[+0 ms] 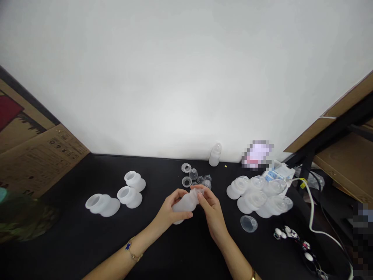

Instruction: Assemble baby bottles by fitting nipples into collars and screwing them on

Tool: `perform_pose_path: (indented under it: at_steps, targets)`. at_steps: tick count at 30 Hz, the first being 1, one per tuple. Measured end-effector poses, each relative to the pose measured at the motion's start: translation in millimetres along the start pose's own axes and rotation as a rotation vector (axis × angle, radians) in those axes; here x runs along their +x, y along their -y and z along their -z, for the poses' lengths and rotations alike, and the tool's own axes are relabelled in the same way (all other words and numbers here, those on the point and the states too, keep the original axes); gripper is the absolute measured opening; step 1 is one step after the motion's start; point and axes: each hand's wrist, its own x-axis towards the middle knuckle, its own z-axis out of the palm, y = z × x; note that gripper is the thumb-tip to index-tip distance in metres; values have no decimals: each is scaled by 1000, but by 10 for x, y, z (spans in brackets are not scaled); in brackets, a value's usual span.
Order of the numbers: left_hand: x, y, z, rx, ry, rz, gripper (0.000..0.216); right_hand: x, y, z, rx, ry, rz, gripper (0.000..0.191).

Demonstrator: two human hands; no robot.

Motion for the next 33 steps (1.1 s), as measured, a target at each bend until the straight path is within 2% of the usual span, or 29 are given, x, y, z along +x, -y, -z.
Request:
perform_pose_path:
  at_steps: [13,24,33]
  targets:
    - [-47,-103,-23,74,-32,-5,51,16,-34,31,-44,0,5,31]
    - [4,-49,-15,-11,-8,9,53,-2,40,-18,28,7,-49,37]
    - [-2,-100,-10,-53,-2,16,53,-1,35,-15,53,18,-49,37]
